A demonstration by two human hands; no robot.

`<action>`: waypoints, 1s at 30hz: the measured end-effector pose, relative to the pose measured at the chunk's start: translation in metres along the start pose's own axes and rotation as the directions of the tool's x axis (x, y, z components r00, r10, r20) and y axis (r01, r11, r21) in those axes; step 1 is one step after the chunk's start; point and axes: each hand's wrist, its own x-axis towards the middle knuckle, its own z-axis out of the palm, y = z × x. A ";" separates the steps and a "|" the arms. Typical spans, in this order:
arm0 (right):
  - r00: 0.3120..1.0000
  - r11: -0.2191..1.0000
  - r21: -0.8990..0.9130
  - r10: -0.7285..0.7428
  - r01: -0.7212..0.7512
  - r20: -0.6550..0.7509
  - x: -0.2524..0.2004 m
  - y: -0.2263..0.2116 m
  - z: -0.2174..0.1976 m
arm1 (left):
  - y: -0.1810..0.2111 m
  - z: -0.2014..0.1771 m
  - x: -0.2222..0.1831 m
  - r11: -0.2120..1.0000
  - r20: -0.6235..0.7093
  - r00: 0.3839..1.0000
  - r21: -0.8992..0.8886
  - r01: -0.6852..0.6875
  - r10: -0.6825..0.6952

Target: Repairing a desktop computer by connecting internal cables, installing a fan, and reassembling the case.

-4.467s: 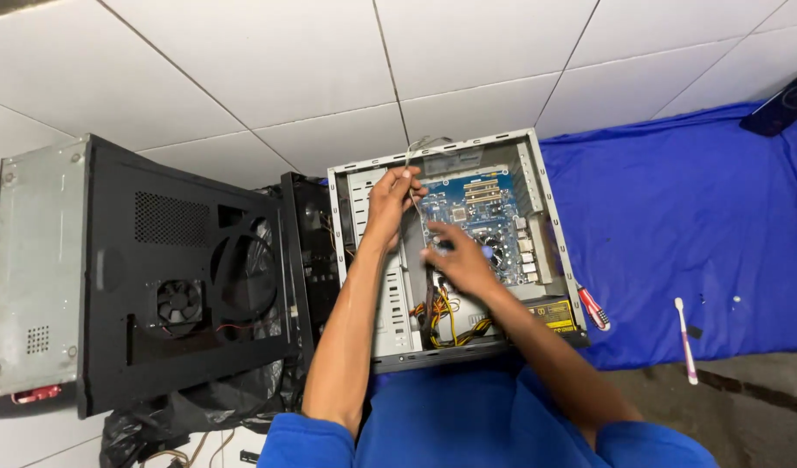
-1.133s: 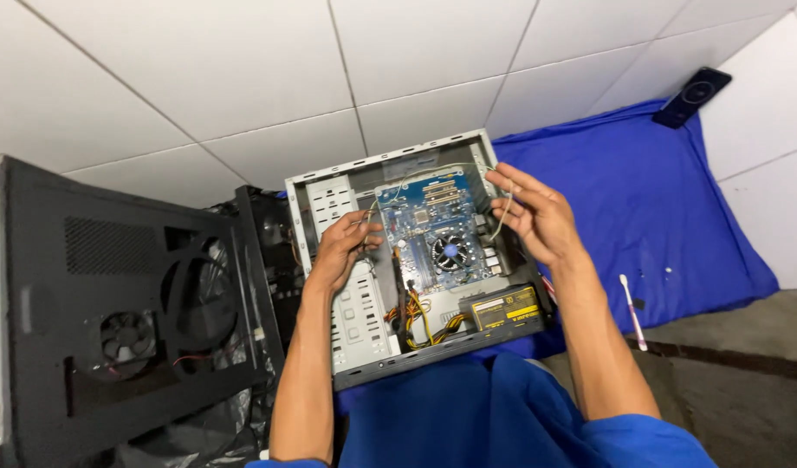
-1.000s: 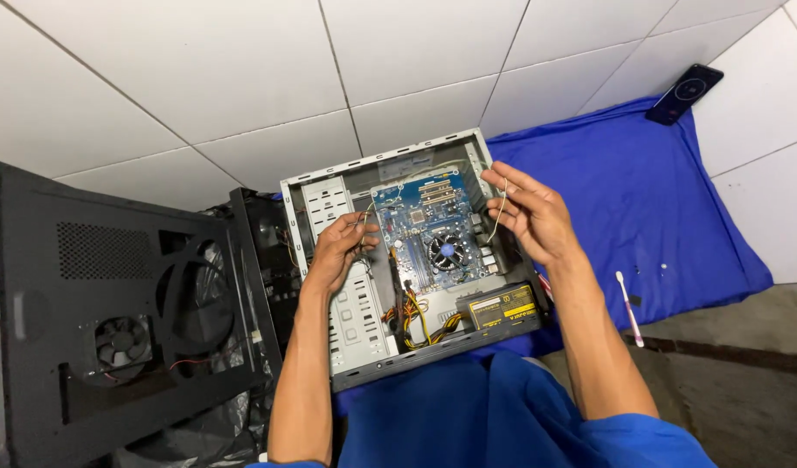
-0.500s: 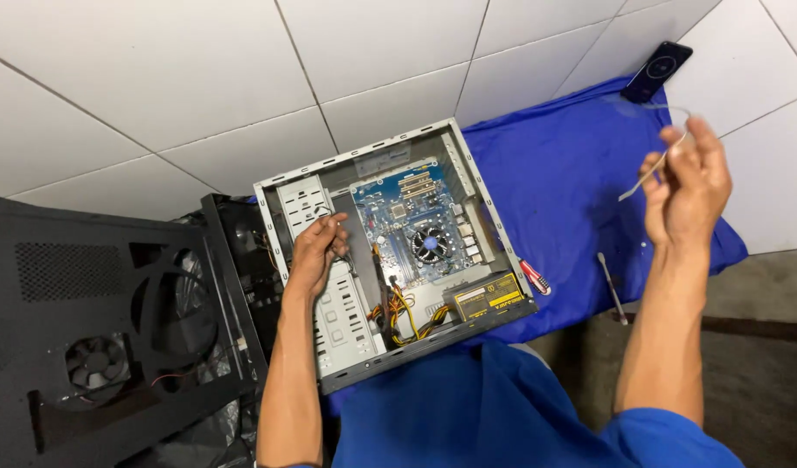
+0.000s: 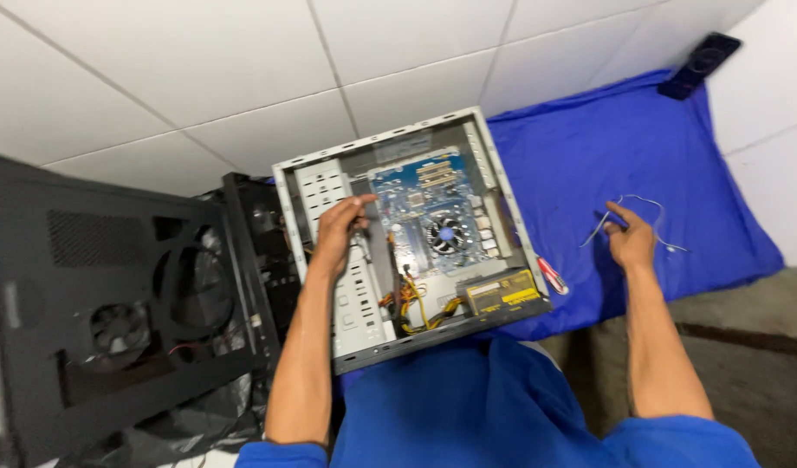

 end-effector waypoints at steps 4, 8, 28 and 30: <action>0.930 0.923 -0.172 -0.360 0.343 -0.078 -0.028 -0.083 -0.005 | 0.002 0.012 -0.005 0.999 -0.037 0.999 0.047 -0.006 0.008; 0.897 0.837 0.326 -0.428 0.439 -0.109 -0.124 -0.270 -0.030 | 0.000 0.022 -0.014 0.997 -0.032 0.999 0.072 -0.036 0.038; 0.894 0.412 0.910 -0.388 -0.048 0.223 -0.162 -0.390 0.035 | -0.006 0.044 -0.050 0.842 0.150 0.905 0.332 -0.425 0.398; 0.918 0.384 0.900 -0.241 -0.207 0.314 -0.156 -0.377 0.032 | -0.032 0.043 -0.044 0.724 0.209 0.869 0.486 -0.490 0.447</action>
